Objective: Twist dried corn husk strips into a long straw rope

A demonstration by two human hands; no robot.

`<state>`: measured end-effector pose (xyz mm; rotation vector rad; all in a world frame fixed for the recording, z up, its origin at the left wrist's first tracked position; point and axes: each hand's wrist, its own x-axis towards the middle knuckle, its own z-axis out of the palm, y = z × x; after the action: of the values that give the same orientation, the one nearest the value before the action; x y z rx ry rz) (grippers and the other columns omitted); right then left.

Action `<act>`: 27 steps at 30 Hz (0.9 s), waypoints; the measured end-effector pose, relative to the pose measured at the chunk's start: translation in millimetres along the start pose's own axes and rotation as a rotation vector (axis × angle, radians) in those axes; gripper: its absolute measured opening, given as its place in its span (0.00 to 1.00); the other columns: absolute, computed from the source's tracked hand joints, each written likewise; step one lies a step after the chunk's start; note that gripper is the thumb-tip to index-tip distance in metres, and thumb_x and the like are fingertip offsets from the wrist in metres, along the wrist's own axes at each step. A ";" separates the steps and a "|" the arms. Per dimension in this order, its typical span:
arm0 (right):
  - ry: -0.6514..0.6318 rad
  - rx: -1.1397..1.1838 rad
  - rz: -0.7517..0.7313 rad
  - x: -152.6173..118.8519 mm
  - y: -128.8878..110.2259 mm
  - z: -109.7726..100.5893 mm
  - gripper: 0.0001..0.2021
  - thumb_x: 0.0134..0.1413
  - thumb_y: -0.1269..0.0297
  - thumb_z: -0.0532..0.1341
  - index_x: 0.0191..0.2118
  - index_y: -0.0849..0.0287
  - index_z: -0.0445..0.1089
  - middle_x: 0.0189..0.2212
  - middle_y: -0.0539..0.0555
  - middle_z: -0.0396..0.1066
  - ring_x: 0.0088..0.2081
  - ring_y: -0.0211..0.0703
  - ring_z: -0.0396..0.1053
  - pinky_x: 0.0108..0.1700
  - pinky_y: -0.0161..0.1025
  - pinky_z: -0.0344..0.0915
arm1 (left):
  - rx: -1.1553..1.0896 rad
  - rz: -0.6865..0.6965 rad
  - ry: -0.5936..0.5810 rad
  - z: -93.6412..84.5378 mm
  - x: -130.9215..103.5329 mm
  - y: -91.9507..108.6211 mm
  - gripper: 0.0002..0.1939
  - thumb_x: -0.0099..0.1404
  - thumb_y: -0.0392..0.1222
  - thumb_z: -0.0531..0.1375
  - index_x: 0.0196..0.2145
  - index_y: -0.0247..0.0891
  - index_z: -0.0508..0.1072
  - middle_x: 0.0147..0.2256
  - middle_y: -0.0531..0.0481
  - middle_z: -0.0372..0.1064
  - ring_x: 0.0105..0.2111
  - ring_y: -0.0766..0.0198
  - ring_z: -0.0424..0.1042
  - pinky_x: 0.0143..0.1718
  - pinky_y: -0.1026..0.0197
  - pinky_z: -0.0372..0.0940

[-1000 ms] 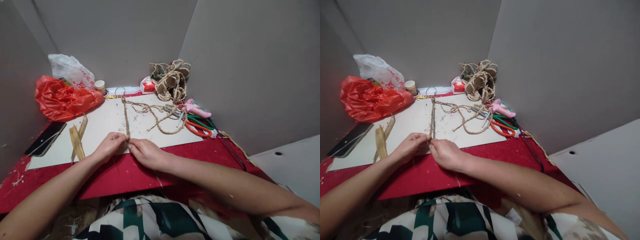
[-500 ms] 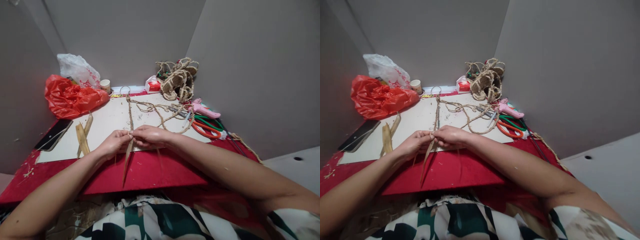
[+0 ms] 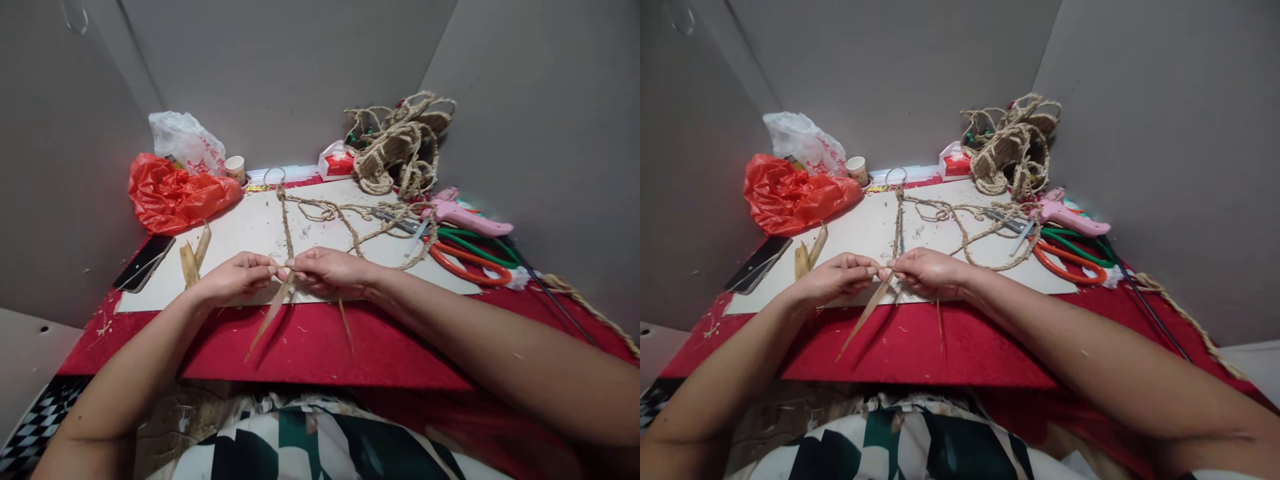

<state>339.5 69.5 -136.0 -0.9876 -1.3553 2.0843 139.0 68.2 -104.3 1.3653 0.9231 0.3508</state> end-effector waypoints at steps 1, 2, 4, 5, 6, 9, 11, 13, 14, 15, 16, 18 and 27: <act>-0.001 0.019 -0.006 -0.2 0.1 1.0 0.17 0.53 0.57 0.60 0.20 0.61 0.58 0.09 0.40 0.45 0.11 0.26 0.39 0.13 0.27 0.36 | 0.055 0.013 0.008 -3.8 -1.1 1.3 0.12 0.61 0.45 0.57 0.36 0.33 0.73 0.17 0.60 0.45 0.16 0.74 0.42 0.17 0.67 0.38; 0.001 0.029 -0.013 -0.1 0.1 1.9 0.17 0.54 0.57 0.60 0.21 0.61 0.58 0.09 0.40 0.45 0.11 0.26 0.39 0.13 0.27 0.36 | 0.118 0.024 0.013 -7.2 -1.8 2.3 0.13 0.61 0.46 0.56 0.36 0.33 0.73 0.17 0.59 0.46 0.17 0.74 0.43 0.17 0.68 0.39; 0.000 0.035 -0.024 0.4 0.2 2.8 0.17 0.54 0.57 0.60 0.21 0.61 0.59 0.09 0.39 0.45 0.11 0.26 0.38 0.12 0.27 0.36 | 0.268 0.028 0.016 -13.0 -2.4 4.0 0.14 0.61 0.48 0.56 0.36 0.33 0.74 0.17 0.59 0.49 0.17 0.74 0.45 0.17 0.68 0.42; -0.006 0.037 -0.028 0.6 0.3 2.8 0.17 0.54 0.57 0.59 0.22 0.61 0.59 0.09 0.39 0.45 0.11 0.26 0.38 0.12 0.26 0.36 | 0.349 0.023 0.014 -16.0 -2.8 4.9 0.15 0.60 0.48 0.56 0.35 0.34 0.74 0.17 0.58 0.51 0.17 0.73 0.47 0.17 0.68 0.44; -0.012 0.038 -0.029 0.8 0.5 2.5 0.17 0.55 0.57 0.59 0.22 0.61 0.59 0.09 0.39 0.45 0.11 0.26 0.38 0.12 0.26 0.36 | 0.426 0.013 0.017 -19.5 -3.5 5.8 0.15 0.60 0.49 0.56 0.35 0.34 0.74 0.17 0.58 0.52 0.17 0.73 0.48 0.17 0.68 0.45; -0.023 0.045 -0.016 0.4 0.7 0.6 0.16 0.57 0.59 0.57 0.22 0.61 0.59 0.09 0.40 0.45 0.11 0.26 0.38 0.12 0.26 0.37 | 0.569 -0.017 0.109 -36.0 -9.4 7.4 0.17 0.60 0.50 0.56 0.36 0.34 0.74 0.18 0.56 0.56 0.17 0.72 0.52 0.18 0.68 0.48; -0.018 0.051 -0.009 -0.2 0.7 -0.6 0.16 0.59 0.61 0.56 0.21 0.61 0.59 0.09 0.40 0.45 0.11 0.26 0.39 0.12 0.26 0.38 | 0.618 -0.025 0.275 -53.2 -17.6 6.5 0.17 0.60 0.51 0.55 0.37 0.35 0.74 0.20 0.54 0.59 0.18 0.70 0.56 0.20 0.66 0.52; -0.011 0.052 -0.005 -0.6 0.6 -1.2 0.16 0.59 0.62 0.56 0.21 0.61 0.59 0.09 0.40 0.45 0.11 0.26 0.40 0.12 0.26 0.38 | 0.748 -0.054 0.531 -73.2 -28.5 4.0 0.15 0.59 0.49 0.54 0.35 0.36 0.73 0.23 0.50 0.64 0.21 0.66 0.61 0.23 0.63 0.55; -0.010 0.051 -0.002 -0.6 0.6 -1.2 0.16 0.59 0.62 0.56 0.21 0.61 0.59 0.09 0.40 0.45 0.11 0.26 0.40 0.12 0.26 0.38 | 0.868 -0.093 0.679 -83.2 -34.4 2.4 0.15 0.59 0.49 0.54 0.32 0.36 0.73 0.24 0.47 0.66 0.23 0.63 0.64 0.25 0.61 0.57; -0.011 0.047 0.001 -0.5 0.7 -1.2 0.16 0.59 0.62 0.56 0.21 0.61 0.59 0.09 0.41 0.45 0.11 0.26 0.40 0.12 0.26 0.38 | 1.006 -0.159 0.821 -92.5 -39.9 0.5 0.15 0.59 0.50 0.53 0.30 0.36 0.73 0.26 0.44 0.68 0.26 0.59 0.66 0.27 0.58 0.58; -0.013 0.044 0.004 -0.3 0.8 -1.1 0.16 0.60 0.63 0.55 0.21 0.61 0.59 0.09 0.41 0.45 0.11 0.26 0.40 0.12 0.26 0.37 | 1.129 -0.238 0.942 -100.7 -44.6 -1.4 0.17 0.59 0.52 0.53 0.29 0.36 0.73 0.28 0.40 0.69 0.28 0.54 0.68 0.28 0.55 0.58; -0.018 0.041 0.007 -0.1 1.2 -0.9 0.17 0.60 0.64 0.54 0.21 0.62 0.60 0.09 0.41 0.45 0.11 0.26 0.39 0.12 0.26 0.37 | 1.252 -0.411 1.030 -113.2 -50.7 -5.7 0.21 0.58 0.58 0.52 0.27 0.36 0.73 0.31 0.33 0.71 0.32 0.45 0.70 0.30 0.51 0.58; -0.026 0.024 0.003 -0.1 2.1 0.1 0.16 0.60 0.63 0.54 0.22 0.63 0.62 0.09 0.40 0.44 0.11 0.26 0.39 0.13 0.26 0.37 | 1.040 -0.267 0.982 -126.5 -40.0 -22.5 0.03 0.49 0.40 0.59 0.24 0.38 0.71 0.25 0.46 0.70 0.27 0.58 0.68 0.29 0.59 0.58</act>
<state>339.5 68.5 -137.8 -0.9565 -1.3385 2.1180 15.2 121.0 -102.8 1.9807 2.2956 0.3421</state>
